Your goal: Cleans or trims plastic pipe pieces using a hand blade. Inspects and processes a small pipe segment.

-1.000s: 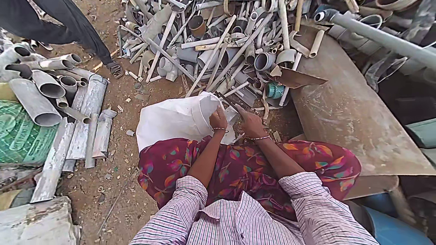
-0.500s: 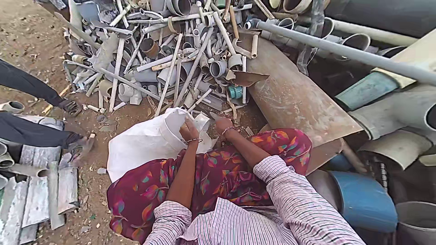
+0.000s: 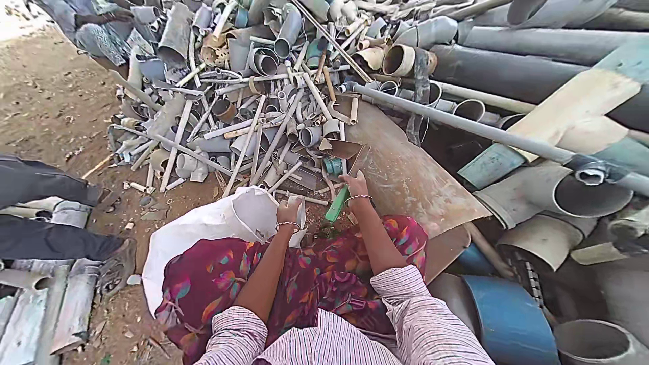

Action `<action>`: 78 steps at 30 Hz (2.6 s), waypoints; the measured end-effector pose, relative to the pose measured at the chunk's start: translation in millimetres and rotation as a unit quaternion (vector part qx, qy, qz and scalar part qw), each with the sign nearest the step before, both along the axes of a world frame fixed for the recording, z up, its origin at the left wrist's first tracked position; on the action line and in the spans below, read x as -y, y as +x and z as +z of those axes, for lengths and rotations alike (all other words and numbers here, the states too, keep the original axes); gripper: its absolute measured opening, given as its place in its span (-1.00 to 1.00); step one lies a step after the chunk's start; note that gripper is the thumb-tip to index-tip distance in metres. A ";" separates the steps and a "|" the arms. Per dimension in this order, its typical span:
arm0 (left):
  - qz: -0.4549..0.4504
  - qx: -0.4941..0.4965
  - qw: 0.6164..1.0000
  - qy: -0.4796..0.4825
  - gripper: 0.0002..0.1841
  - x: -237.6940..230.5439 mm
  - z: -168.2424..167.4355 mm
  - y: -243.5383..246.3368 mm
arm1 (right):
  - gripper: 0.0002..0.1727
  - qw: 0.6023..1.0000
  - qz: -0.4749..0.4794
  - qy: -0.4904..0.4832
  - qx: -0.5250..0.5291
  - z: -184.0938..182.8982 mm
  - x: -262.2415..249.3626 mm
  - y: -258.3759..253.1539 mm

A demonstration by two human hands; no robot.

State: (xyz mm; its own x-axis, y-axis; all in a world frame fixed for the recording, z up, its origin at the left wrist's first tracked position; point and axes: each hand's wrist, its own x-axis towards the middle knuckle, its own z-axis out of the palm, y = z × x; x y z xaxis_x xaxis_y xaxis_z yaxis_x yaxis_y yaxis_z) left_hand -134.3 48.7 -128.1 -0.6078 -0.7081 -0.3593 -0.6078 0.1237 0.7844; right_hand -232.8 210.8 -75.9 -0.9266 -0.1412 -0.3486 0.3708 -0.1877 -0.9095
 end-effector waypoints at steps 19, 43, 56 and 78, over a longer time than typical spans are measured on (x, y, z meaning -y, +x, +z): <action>-0.625 -0.088 0.759 -0.160 -0.27 -194.0 101.3 -129.2 | -0.40 0.883 -0.081 0.445 -0.127 19.2 -245.5 95.6; -0.692 -0.133 0.698 -0.129 -0.18 -224.7 109.7 -131.7 | -0.34 0.771 -0.113 0.600 -0.180 21.0 -203.6 94.4; -0.677 -0.032 0.719 -0.155 -0.29 -224.8 109.2 -124.9 | -0.36 0.763 -0.038 0.641 -0.071 3.0 -236.9 80.4; -0.680 -0.083 0.710 -0.163 -0.40 -215.5 94.0 -124.1 | -0.34 0.835 -0.131 0.504 -0.176 17.7 -237.8 98.4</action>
State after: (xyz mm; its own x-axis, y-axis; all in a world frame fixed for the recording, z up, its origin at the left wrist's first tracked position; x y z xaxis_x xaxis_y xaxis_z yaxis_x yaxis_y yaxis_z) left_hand -258.4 264.2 -34.1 -0.8232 0.5460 -0.1557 0.3452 0.6990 0.6263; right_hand -134.4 448.6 -58.2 -0.9497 0.2835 0.1330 0.1132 0.7067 -0.6984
